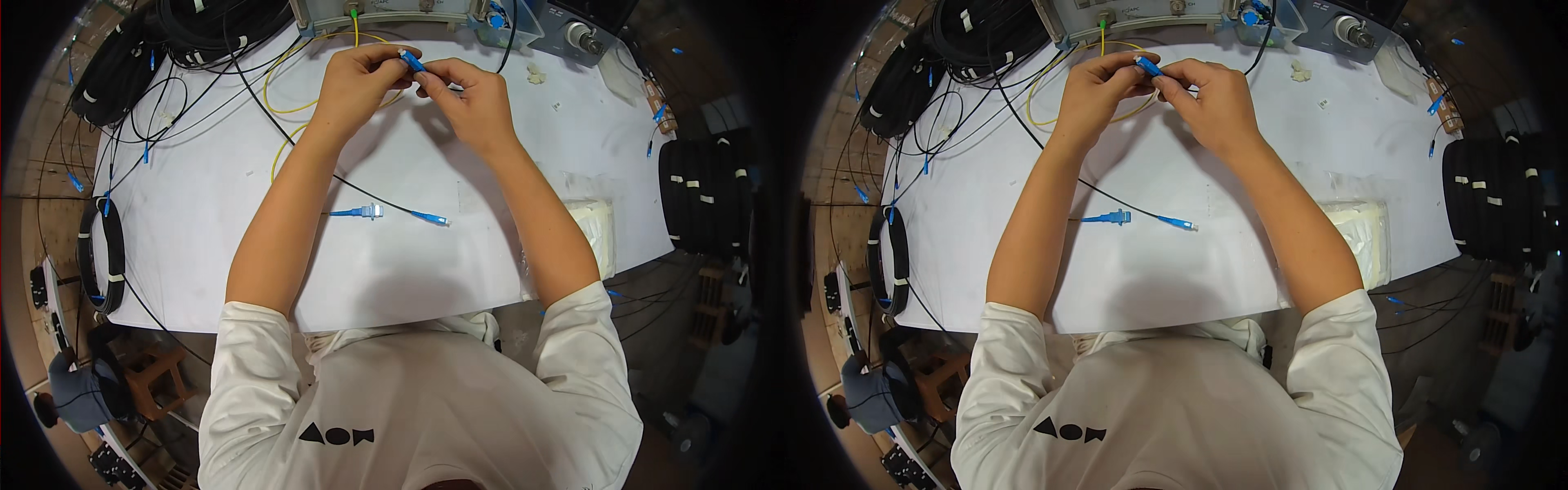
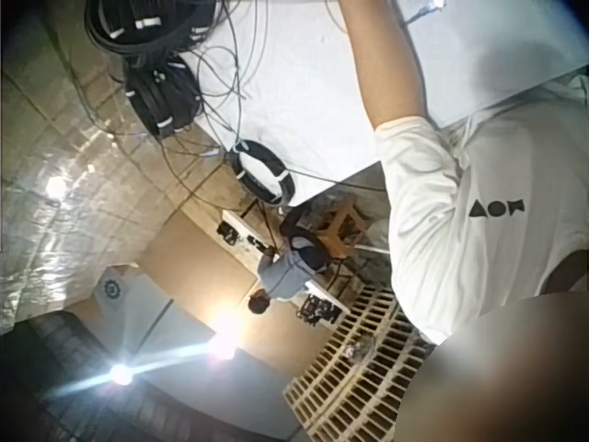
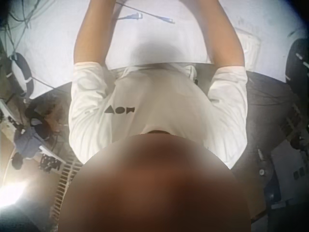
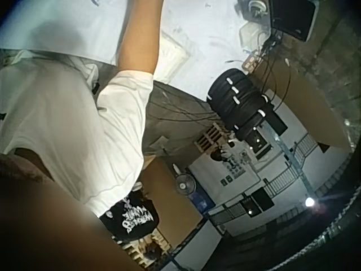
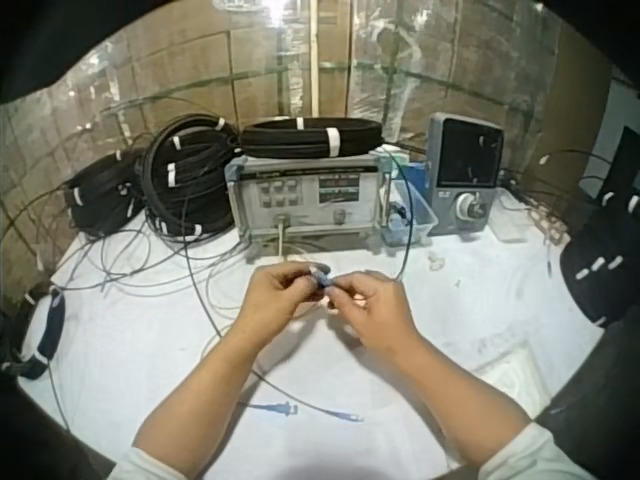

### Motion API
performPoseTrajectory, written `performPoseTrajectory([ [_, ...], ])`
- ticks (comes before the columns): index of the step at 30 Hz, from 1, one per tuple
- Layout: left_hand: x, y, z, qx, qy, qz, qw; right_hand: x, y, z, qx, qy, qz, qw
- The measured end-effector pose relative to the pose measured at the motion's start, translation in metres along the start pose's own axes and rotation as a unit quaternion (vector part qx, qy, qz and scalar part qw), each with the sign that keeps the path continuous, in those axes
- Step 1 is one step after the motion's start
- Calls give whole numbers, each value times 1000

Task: Testing and connecting optical fiber cables using a measurement device at a workbench.

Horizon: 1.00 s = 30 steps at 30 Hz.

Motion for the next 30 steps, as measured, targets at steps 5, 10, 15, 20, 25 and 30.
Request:
performPoseTrajectory([
  [5,-5,0,-12,-26,-50,25,998,-3,2,4,-76,-138,44,987],
  [10,-1,-3,-11,-49,-58,27,997,-4,2,3,-112,-182,58,975],
  [15,-6,1,-18,-50,-57,21,997,-1,1,-1,-135,-205,64,967],
  [20,-11,2,-20,-62,-84,10,995,-1,2,-2,-122,-208,50,969],
  [25,-6,-1,-19,-69,-52,17,996,-3,0,1,-120,-204,48,970],
  [30,-8,-1,-22,-60,-57,-11,997,-1,0,3,-121,-185,42,974],
])
Point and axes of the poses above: each hand's wrist, its own y-axis towards the middle knuckle, its own x-axis out of the palm, z = x × y, the point moved 4 cm from there along y, towards the middle knuckle, and after that the axes turned 13 degrees about -y, right-handed, at the moved point
